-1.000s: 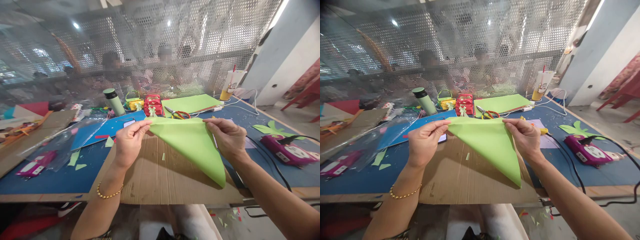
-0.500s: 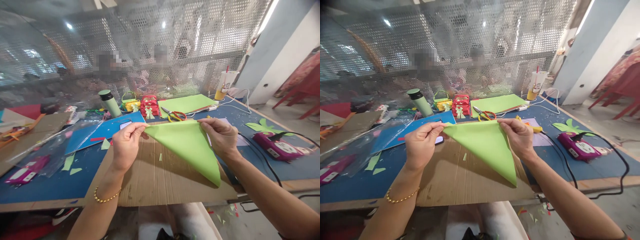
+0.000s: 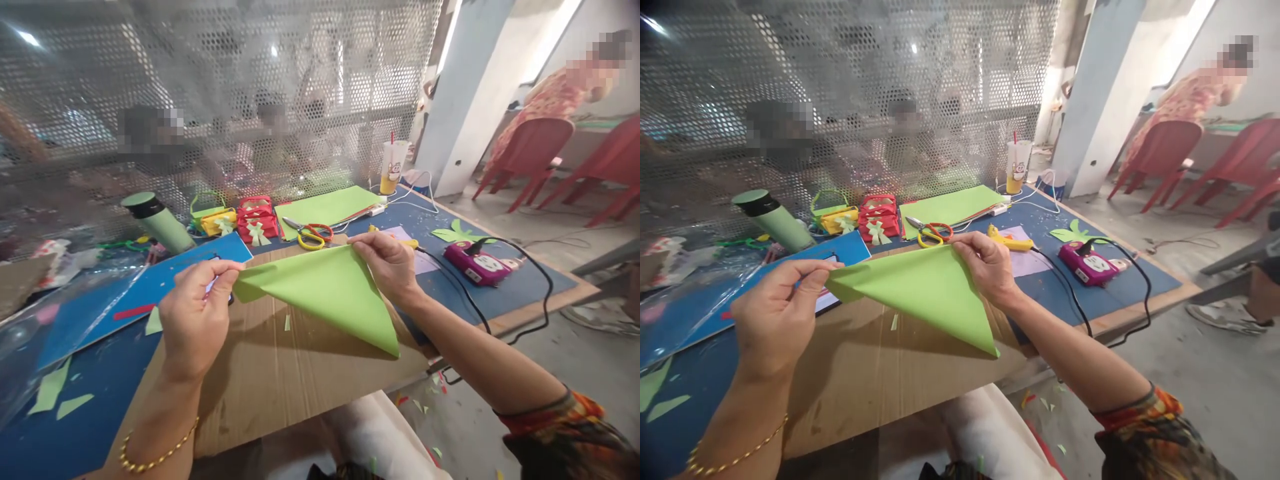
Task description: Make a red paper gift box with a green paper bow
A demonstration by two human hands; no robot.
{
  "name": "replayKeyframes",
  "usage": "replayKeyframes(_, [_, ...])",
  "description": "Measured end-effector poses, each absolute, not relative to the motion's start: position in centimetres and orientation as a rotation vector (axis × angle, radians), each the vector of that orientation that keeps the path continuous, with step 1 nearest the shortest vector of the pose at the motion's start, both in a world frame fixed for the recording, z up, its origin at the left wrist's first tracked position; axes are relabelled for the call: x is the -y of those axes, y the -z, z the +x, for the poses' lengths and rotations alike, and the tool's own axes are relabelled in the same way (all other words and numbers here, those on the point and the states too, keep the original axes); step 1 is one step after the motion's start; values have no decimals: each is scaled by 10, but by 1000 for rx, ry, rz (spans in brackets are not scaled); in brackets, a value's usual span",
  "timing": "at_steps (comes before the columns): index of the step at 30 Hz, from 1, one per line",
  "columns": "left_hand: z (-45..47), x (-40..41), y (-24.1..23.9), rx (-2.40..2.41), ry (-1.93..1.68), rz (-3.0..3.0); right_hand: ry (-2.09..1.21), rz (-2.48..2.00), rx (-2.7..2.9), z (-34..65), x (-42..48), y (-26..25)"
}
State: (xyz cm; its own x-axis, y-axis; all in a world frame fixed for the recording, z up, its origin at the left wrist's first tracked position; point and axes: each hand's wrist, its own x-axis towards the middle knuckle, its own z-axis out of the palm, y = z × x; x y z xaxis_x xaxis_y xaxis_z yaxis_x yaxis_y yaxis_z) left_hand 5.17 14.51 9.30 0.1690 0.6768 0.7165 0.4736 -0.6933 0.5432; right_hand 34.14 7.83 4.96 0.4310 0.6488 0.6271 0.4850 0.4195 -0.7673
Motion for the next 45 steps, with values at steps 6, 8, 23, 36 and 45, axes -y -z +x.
replayKeyframes(6, [50,-149,-88,-1217,-1581,2318,39,-1157,1299,348,-83,-45])
replayKeyframes(8, [51,-148,-89,-1175,-1608,2392,56,-1155,1323,350,-83,-46])
replayKeyframes(23, [50,-208,-130,-1168,-732,2606,227,-1208,1669,370,-132,-77])
replayKeyframes(36, [-10,-145,-39,-685,-1033,3697,761,-497,2502,360,-69,-43])
replayKeyframes(45, [-1,-93,-34,-475,-794,3820,628,-727,2682,357,-52,-22])
